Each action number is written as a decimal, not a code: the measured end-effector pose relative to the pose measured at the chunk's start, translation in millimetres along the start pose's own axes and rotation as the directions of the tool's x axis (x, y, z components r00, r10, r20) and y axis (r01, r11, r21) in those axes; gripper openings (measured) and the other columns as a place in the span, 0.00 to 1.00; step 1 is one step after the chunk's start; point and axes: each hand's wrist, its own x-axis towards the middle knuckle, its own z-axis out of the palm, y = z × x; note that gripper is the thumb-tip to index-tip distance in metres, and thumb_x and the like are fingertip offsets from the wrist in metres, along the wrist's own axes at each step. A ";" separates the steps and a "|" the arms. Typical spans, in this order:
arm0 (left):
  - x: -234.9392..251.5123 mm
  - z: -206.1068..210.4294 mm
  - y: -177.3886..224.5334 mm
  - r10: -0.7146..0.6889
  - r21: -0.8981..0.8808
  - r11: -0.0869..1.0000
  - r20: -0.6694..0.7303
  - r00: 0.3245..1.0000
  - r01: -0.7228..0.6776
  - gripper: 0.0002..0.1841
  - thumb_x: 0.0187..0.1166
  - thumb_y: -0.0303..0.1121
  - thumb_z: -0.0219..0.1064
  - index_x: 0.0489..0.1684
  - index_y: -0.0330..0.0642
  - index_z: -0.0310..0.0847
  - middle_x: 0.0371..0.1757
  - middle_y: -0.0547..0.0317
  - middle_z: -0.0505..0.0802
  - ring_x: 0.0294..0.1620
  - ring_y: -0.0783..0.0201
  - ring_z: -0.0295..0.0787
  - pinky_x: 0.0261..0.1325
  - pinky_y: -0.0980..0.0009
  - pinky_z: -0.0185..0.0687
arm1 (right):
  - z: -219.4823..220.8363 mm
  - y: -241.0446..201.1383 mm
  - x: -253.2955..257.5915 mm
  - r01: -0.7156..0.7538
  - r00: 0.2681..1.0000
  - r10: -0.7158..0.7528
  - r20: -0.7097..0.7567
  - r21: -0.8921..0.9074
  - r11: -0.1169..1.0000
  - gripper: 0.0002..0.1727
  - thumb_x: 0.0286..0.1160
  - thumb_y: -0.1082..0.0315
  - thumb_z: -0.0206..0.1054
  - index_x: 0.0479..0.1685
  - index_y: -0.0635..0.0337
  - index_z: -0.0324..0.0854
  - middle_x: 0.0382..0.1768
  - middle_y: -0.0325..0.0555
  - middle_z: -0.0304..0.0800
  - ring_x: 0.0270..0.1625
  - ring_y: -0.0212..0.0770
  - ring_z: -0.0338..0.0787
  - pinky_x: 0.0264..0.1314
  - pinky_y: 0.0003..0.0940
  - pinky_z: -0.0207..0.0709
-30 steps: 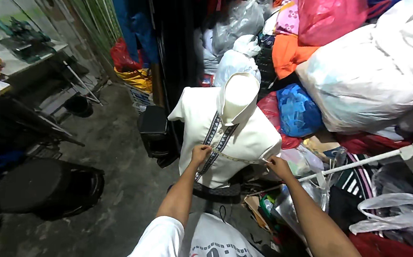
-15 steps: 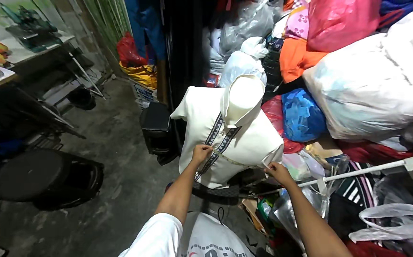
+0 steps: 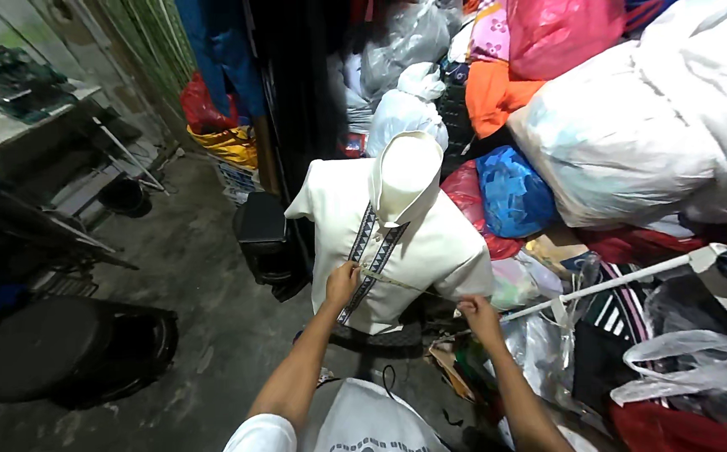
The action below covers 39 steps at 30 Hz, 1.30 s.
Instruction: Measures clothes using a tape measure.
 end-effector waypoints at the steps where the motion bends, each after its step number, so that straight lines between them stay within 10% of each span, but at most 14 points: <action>1: -4.0 1.3 -3.1 -0.012 0.002 1.000 -0.007 1.000 0.012 0.20 0.93 0.38 0.52 0.71 0.34 0.80 0.60 0.38 0.92 0.64 0.44 0.89 0.73 0.45 0.77 | 7.4 1.5 -10.3 -0.054 0.998 0.051 0.038 0.087 0.995 0.17 0.81 0.75 0.65 0.66 0.72 0.80 0.56 0.64 0.90 0.55 0.53 0.92 0.63 0.50 0.82; 3: -11.2 2.4 -14.2 -0.039 -0.040 0.999 -0.030 0.999 0.037 0.19 0.92 0.37 0.53 0.69 0.33 0.81 0.61 0.38 0.91 0.63 0.45 0.90 0.72 0.46 0.78 | 23.0 0.3 -29.0 -0.230 0.970 0.182 0.159 0.384 0.894 0.19 0.82 0.76 0.64 0.70 0.69 0.76 0.50 0.56 0.89 0.42 0.41 0.87 0.47 0.37 0.81; 6: -15.2 -4.2 -36.3 -0.101 -0.215 0.974 -0.114 0.988 0.075 0.20 0.92 0.38 0.55 0.67 0.29 0.80 0.65 0.36 0.89 0.64 0.45 0.89 0.72 0.49 0.80 | 31.8 -0.7 -45.6 -0.356 0.929 0.238 0.283 0.856 0.374 0.17 0.87 0.76 0.50 0.71 0.56 0.69 0.38 0.41 0.85 0.34 0.34 0.86 0.39 0.33 0.84; 9: 0.2 -32.5 -58.7 -0.224 -0.354 0.925 -0.215 0.951 0.138 0.22 0.93 0.37 0.54 0.69 0.25 0.78 0.66 0.31 0.87 0.68 0.42 0.85 0.75 0.48 0.76 | 18.3 -15.0 -40.4 -0.173 0.917 0.356 0.181 0.983 -0.056 0.13 0.94 0.62 0.39 0.53 0.49 0.70 0.28 0.35 0.84 0.31 0.34 0.89 0.41 0.37 0.90; 11: 18.1 -57.9 -66.6 -0.322 -0.416 0.885 -0.219 0.921 0.210 0.23 0.94 0.41 0.53 0.69 0.27 0.79 0.66 0.30 0.86 0.69 0.40 0.84 0.74 0.46 0.75 | 7.3 -16.6 -26.8 -0.069 0.881 0.457 0.124 0.988 -0.135 0.15 0.95 0.58 0.40 0.46 0.48 0.72 0.25 0.33 0.82 0.29 0.32 0.87 0.43 0.36 0.90; 16: 68.2 -108.4 -52.5 -0.259 -0.535 0.841 -0.269 0.928 0.079 0.23 0.93 0.41 0.54 0.73 0.30 0.77 0.73 0.32 0.83 0.73 0.41 0.80 0.74 0.45 0.73 | -5.3 -28.4 -1.4 -0.052 0.796 0.600 0.081 0.996 -0.067 0.13 0.95 0.56 0.42 0.54 0.49 0.70 0.37 0.37 0.85 0.33 0.30 0.87 0.38 0.27 0.84; 21: 107.9 -126.6 -27.2 -0.102 -0.539 0.841 -0.239 0.966 -0.044 0.23 0.91 0.38 0.59 0.76 0.29 0.74 0.72 0.34 0.83 0.73 0.46 0.81 0.74 0.48 0.74 | 8.8 -63.8 14.3 -0.058 0.846 0.522 -0.105 0.956 0.286 0.16 0.96 0.57 0.46 0.60 0.57 0.74 0.33 0.37 0.85 0.23 0.29 0.80 0.25 0.23 0.77; 27: 105.3 -129.0 -36.9 0.037 -0.264 0.955 -0.340 0.940 -0.134 0.15 0.89 0.34 0.61 0.52 0.27 0.86 0.48 0.38 0.92 0.51 0.52 0.90 0.63 0.55 0.81 | 32.0 -104.5 30.7 -0.037 0.847 0.406 -0.344 0.722 0.691 0.22 0.86 0.63 0.64 0.71 0.69 0.73 0.62 0.59 0.84 0.54 0.42 0.85 0.59 0.42 0.80; 34: 95.9 -165.8 -65.0 0.233 -0.122 0.959 -0.170 0.957 -0.255 0.15 0.85 0.36 0.65 0.49 0.29 0.87 0.46 0.43 0.93 0.49 0.55 0.90 0.59 0.57 0.83 | 27.5 -97.7 24.0 -0.006 0.784 0.379 -0.492 0.604 0.797 0.14 0.79 0.68 0.71 0.52 0.70 0.79 0.35 0.45 0.84 0.34 0.29 0.81 0.42 0.29 0.78; 39: 111.6 -214.8 -46.6 0.293 -0.215 0.911 -0.262 0.920 -0.351 0.31 0.84 0.40 0.67 0.79 0.26 0.67 0.74 0.28 0.79 0.73 0.41 0.79 0.75 0.49 0.76 | -11.0 -112.2 10.5 -0.092 0.712 0.343 -0.612 0.403 0.911 0.22 0.86 0.61 0.63 0.60 0.77 0.79 0.46 0.63 0.86 0.45 0.47 0.84 0.54 0.45 0.78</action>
